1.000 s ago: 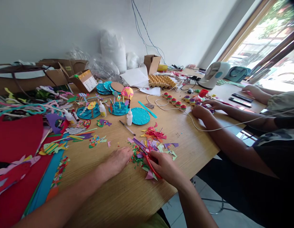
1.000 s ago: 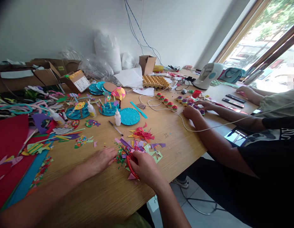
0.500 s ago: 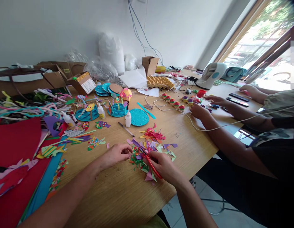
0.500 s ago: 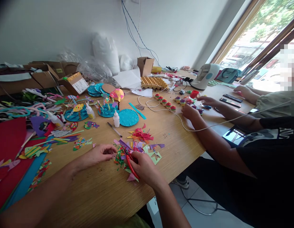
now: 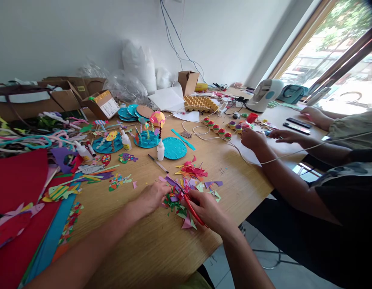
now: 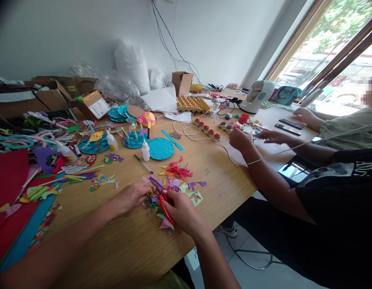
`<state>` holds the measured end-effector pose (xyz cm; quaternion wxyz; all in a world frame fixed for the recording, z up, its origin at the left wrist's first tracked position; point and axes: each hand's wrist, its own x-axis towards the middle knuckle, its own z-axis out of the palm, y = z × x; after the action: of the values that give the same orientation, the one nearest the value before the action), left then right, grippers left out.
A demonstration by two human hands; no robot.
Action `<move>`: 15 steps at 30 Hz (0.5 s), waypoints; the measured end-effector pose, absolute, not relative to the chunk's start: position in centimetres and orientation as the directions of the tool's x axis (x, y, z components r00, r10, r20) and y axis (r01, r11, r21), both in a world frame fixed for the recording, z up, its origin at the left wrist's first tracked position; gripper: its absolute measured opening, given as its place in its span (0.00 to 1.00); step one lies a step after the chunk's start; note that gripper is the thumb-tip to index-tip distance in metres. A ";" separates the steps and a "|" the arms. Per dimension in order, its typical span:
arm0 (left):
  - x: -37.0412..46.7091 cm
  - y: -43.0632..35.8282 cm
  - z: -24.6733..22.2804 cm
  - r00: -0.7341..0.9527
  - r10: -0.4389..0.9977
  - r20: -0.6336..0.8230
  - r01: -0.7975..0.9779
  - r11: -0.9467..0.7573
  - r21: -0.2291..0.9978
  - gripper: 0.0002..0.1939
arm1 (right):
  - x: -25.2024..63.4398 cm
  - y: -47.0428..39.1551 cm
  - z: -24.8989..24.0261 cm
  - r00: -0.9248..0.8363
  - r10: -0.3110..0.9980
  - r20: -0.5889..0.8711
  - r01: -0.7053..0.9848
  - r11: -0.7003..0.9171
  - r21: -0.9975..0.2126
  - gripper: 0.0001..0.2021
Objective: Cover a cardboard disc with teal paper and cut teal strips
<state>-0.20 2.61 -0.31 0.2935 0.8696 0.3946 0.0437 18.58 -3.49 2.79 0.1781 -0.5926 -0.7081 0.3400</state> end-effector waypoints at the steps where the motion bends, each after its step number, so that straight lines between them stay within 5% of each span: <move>1: -0.1 2.8 -0.6 0.696 0.699 -0.161 0.657 -0.531 0.534 0.12 | 18.5 -3.5 2.9 -0.237 0.960 -0.152 0.718 0.068 -0.692 0.14; 8: 0.3 3.8 -1.0 0.744 0.636 -0.206 0.641 -0.590 0.491 0.13 | 18.4 -3.7 2.9 -0.247 0.957 -0.149 0.698 0.069 -0.713 0.15; 15: -0.3 4.4 -0.3 0.685 0.698 -0.209 0.658 -0.471 0.587 0.13 | 18.6 -3.6 2.7 -0.234 0.964 -0.129 0.686 0.070 -0.724 0.14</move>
<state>-0.30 4.36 -0.26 0.3286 0.8571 0.3956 0.0299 18.60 -3.55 2.67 0.1989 -0.5862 -0.7038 0.3485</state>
